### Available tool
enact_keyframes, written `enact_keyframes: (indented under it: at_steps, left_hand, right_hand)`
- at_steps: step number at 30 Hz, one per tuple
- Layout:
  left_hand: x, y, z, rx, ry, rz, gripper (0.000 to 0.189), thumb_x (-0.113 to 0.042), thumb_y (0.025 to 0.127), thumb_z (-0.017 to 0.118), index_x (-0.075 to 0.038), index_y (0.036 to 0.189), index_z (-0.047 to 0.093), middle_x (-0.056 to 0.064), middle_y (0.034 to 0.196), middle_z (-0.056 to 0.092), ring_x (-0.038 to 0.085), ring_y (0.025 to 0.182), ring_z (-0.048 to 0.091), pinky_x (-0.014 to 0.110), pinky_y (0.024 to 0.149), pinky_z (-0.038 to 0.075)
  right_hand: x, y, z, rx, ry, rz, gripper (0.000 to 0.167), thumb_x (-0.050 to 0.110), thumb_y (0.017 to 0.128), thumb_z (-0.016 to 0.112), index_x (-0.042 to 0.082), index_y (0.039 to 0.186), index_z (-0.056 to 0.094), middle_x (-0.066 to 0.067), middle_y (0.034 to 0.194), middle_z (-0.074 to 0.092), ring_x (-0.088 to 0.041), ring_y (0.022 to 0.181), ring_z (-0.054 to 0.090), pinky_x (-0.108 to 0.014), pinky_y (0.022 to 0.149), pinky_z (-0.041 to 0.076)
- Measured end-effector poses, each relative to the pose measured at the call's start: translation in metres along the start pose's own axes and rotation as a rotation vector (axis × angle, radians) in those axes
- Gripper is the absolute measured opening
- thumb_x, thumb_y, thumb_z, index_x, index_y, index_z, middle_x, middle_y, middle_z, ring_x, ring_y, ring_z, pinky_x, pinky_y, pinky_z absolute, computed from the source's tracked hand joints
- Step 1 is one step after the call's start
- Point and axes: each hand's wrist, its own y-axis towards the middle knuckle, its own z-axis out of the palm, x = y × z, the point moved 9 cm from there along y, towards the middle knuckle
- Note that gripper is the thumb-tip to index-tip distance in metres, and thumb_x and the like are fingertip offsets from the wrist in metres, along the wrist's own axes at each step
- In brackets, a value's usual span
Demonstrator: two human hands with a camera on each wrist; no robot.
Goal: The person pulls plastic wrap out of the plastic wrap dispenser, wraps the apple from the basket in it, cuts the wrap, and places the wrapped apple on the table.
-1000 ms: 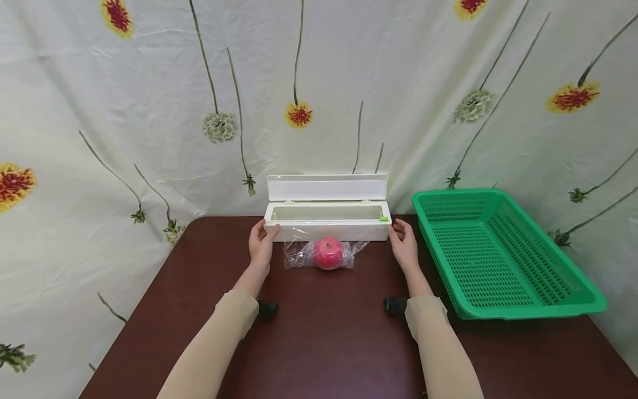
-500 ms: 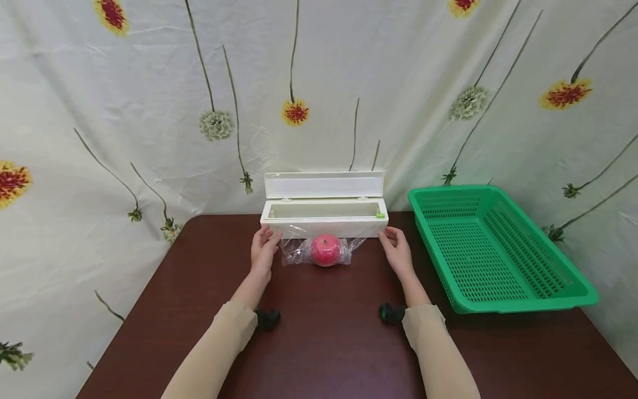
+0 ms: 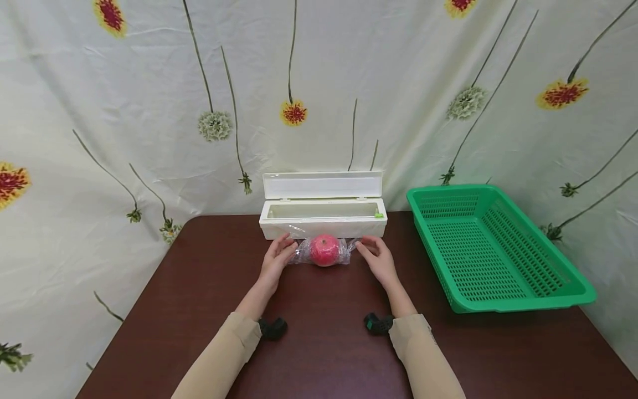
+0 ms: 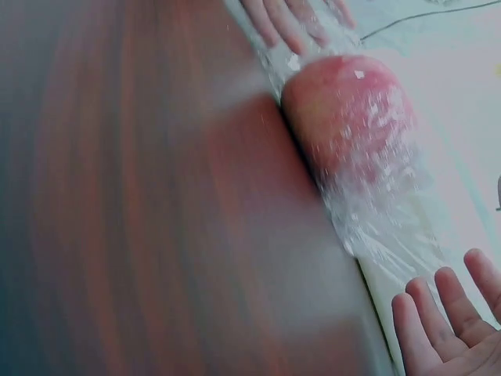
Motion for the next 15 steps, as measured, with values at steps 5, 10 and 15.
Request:
enact_keyframes:
  at_steps: [5,10,15]
  left_hand:
    - [0.003,-0.006,0.007,0.029,-0.018,0.029,0.052,-0.015,0.09,0.064,-0.004,0.137,0.044,0.021,0.135,0.045,0.031,0.125,0.044,0.039,0.103,0.036]
    - [0.007,-0.01,0.01,0.04,-0.01,0.045,0.05,-0.013,0.09,0.063,-0.004,0.136,0.046,0.019,0.135,0.046,0.03,0.125,0.045,0.036,0.101,0.04]
    - [0.005,-0.013,0.013,0.055,0.01,0.057,0.05,-0.011,0.09,0.063,0.0,0.135,0.045,0.018,0.137,0.045,0.03,0.127,0.043,0.037,0.101,0.04]
  right_hand:
    - [-0.002,-0.001,0.007,-0.018,0.024,-0.035,0.043,0.026,0.091,0.063,0.0,0.124,0.051,-0.018,0.124,0.054,-0.031,0.117,0.05,-0.045,0.098,0.041]
    - [0.001,-0.003,0.015,-0.002,0.063,-0.046,0.042,0.021,0.091,0.063,-0.001,0.124,0.051,-0.019,0.126,0.053,-0.031,0.12,0.049,-0.043,0.1,0.039]
    - [0.003,-0.004,0.022,0.041,0.13,-0.04,0.043,0.011,0.091,0.063,-0.005,0.127,0.048,-0.024,0.13,0.05,-0.034,0.123,0.046,-0.044,0.102,0.037]
